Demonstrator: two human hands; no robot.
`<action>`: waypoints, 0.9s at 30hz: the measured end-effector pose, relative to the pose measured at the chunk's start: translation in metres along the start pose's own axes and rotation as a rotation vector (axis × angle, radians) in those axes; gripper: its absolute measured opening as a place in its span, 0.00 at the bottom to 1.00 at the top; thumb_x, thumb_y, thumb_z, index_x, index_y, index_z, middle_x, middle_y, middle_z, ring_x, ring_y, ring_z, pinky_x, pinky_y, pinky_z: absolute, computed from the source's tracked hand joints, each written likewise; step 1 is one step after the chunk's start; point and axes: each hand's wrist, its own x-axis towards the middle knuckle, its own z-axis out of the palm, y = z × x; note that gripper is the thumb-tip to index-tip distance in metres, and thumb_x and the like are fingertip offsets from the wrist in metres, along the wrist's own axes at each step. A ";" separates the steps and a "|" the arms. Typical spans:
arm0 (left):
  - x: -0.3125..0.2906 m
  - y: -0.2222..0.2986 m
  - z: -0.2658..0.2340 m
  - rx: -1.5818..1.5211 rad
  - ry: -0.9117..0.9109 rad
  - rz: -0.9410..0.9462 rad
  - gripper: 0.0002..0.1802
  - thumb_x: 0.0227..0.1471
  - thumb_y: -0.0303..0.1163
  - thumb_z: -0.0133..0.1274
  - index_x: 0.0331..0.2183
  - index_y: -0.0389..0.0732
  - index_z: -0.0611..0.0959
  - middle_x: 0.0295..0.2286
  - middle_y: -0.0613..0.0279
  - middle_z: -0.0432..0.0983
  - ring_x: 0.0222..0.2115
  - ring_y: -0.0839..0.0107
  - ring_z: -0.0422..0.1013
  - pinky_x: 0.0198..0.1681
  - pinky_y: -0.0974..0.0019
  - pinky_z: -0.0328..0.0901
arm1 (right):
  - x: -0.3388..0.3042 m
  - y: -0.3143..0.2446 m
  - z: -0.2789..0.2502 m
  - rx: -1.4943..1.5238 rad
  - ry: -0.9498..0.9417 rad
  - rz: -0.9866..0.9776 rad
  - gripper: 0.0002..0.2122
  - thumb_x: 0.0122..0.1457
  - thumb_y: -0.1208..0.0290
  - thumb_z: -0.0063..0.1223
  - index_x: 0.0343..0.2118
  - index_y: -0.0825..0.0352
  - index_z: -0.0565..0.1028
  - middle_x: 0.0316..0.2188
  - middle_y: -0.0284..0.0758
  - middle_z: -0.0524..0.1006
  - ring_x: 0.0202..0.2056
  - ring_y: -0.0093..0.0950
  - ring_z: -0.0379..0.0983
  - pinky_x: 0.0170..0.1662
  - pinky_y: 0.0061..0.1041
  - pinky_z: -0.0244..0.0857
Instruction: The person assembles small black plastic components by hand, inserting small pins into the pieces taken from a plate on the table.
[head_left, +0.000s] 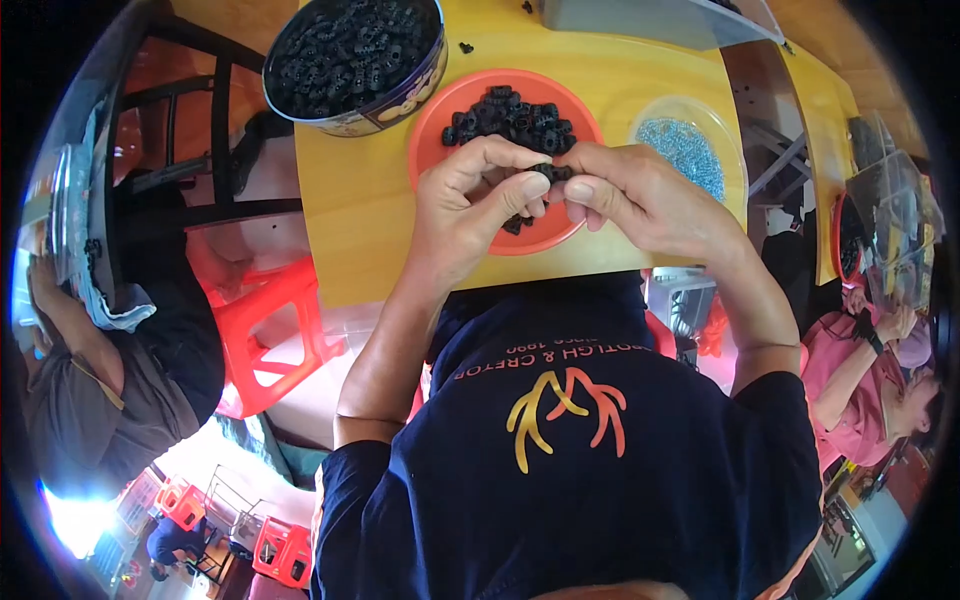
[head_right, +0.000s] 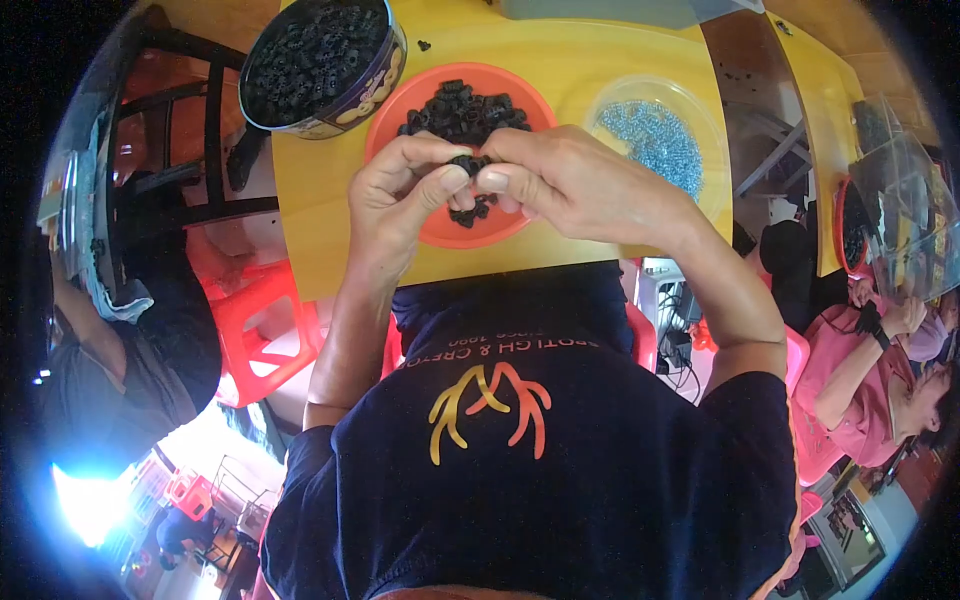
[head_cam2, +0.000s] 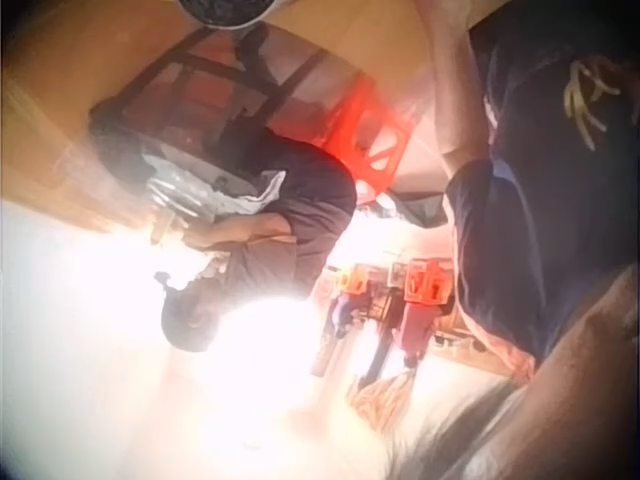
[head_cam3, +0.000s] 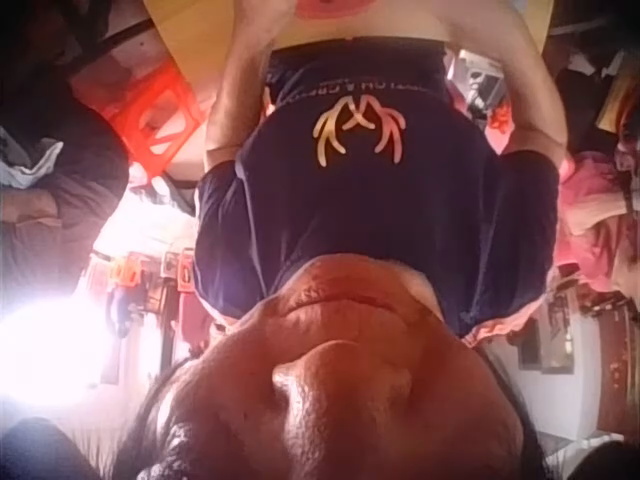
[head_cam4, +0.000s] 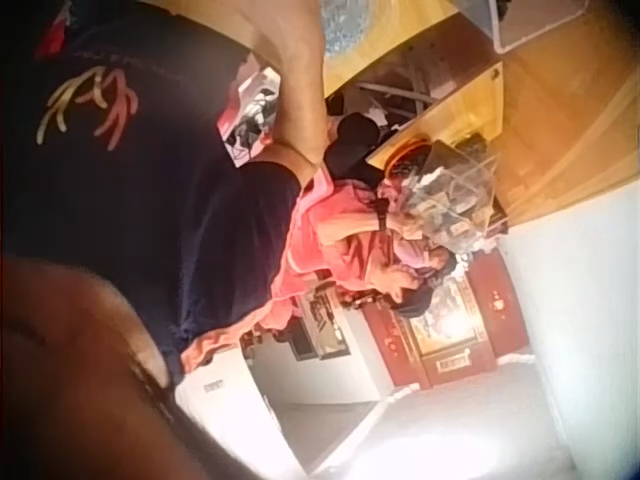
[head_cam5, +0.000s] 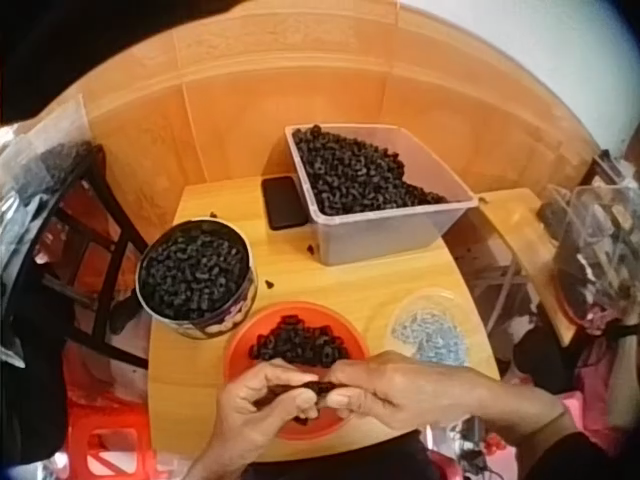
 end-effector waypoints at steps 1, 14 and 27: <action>-0.001 0.001 0.000 0.000 0.002 0.003 0.07 0.53 0.21 0.55 0.37 0.35 0.80 0.27 0.63 0.76 0.27 0.79 0.72 0.31 0.76 0.67 | -0.002 0.003 0.000 0.003 -0.024 -0.020 0.16 0.67 0.61 0.40 0.37 0.72 0.71 0.20 0.36 0.72 0.24 0.28 0.73 0.29 0.25 0.66; -0.004 0.011 0.007 -0.008 0.009 -0.087 0.08 0.54 0.24 0.55 0.39 0.35 0.79 0.26 0.64 0.77 0.27 0.80 0.72 0.33 0.75 0.68 | -0.003 0.006 0.010 -0.289 0.195 -0.199 0.14 0.65 0.62 0.42 0.31 0.70 0.69 0.22 0.44 0.70 0.27 0.44 0.70 0.29 0.37 0.63; -0.018 0.009 0.005 0.176 -0.068 0.071 0.05 0.50 0.17 0.55 0.33 0.33 0.80 0.29 0.62 0.74 0.29 0.77 0.72 0.33 0.73 0.68 | -0.014 -0.006 0.021 -0.262 0.101 -0.128 0.13 0.63 0.64 0.45 0.26 0.69 0.66 0.19 0.44 0.66 0.25 0.46 0.68 0.27 0.40 0.60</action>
